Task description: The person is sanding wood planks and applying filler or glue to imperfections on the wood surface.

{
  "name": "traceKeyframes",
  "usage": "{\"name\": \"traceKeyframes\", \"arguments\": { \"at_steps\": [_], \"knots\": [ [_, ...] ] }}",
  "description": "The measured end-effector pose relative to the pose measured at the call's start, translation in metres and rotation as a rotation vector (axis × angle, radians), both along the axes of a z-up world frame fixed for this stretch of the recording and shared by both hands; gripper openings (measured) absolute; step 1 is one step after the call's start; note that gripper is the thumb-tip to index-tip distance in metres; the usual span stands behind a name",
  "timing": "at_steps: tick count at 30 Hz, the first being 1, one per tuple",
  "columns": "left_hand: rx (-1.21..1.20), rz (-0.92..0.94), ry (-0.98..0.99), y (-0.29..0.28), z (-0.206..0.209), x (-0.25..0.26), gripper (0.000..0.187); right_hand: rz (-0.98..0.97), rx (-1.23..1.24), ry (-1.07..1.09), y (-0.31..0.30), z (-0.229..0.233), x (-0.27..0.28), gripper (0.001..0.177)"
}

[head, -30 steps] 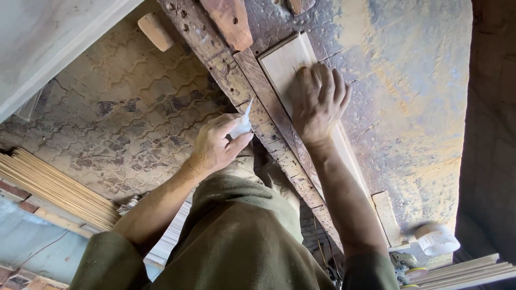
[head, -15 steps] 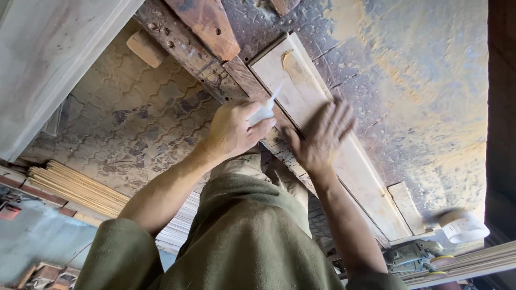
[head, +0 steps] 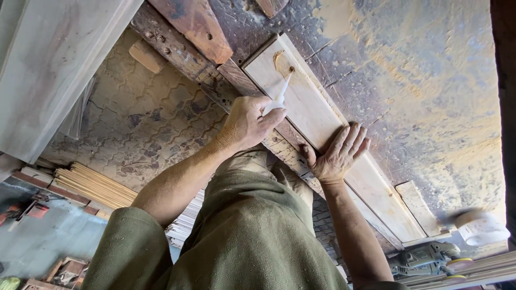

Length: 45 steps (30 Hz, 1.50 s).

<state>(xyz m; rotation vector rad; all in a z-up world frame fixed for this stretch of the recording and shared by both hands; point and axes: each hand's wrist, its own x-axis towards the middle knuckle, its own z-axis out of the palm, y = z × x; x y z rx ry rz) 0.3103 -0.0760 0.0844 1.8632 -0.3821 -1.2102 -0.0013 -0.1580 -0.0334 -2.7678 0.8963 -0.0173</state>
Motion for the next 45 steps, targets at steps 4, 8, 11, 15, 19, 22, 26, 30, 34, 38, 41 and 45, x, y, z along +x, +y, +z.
{"name": "traceKeyframes", "arguments": {
  "at_steps": [4,8,11,15,19,22,26,30,34,38,41,45],
  "knots": [
    [0.028,0.022,0.002,0.0,0.003,-0.002,0.039,0.006,-0.008,-0.024,-0.001,0.003,0.003,0.113],
    [0.019,-0.007,0.014,0.007,-0.006,-0.008,0.044,-0.009,0.003,-0.018,0.001,0.004,0.001,0.112],
    [-0.022,-0.012,0.026,0.016,-0.018,-0.017,0.039,-0.001,0.011,-0.027,0.001,0.0,-0.001,0.114],
    [-0.163,0.072,-0.167,0.034,-0.02,-0.024,0.029,-0.01,0.02,0.029,0.007,-0.015,-0.012,0.111],
    [-0.23,0.184,-0.242,0.06,-0.023,-0.018,0.022,0.121,0.21,-0.018,0.033,-0.019,0.056,0.099],
    [-0.283,0.205,-0.353,0.065,-0.007,-0.012,0.021,0.235,0.211,-0.044,0.031,0.017,0.168,0.089],
    [-0.201,0.184,-0.321,0.064,0.022,-0.02,0.011,0.263,0.24,0.137,0.008,0.039,0.209,0.093],
    [-0.227,0.22,-0.245,0.065,0.032,-0.037,0.015,0.122,0.329,0.16,-0.008,0.091,0.118,0.092],
    [-0.221,0.203,-0.257,0.061,0.031,-0.066,0.007,-0.048,0.073,-0.248,-0.035,0.117,-0.063,0.061],
    [-0.217,0.197,-0.307,0.057,0.024,-0.107,0.009,-0.341,-0.238,0.117,-0.13,0.118,-0.289,0.045],
    [-0.21,0.147,-0.353,0.055,0.014,-0.151,0.01,-0.793,-0.342,0.032,-0.199,0.1,-0.48,0.017],
    [-0.235,0.225,-0.295,0.042,0.037,-0.207,0.005,-1.447,-0.002,-0.23,-0.265,0.073,-0.609,0.019]
  ]
}}
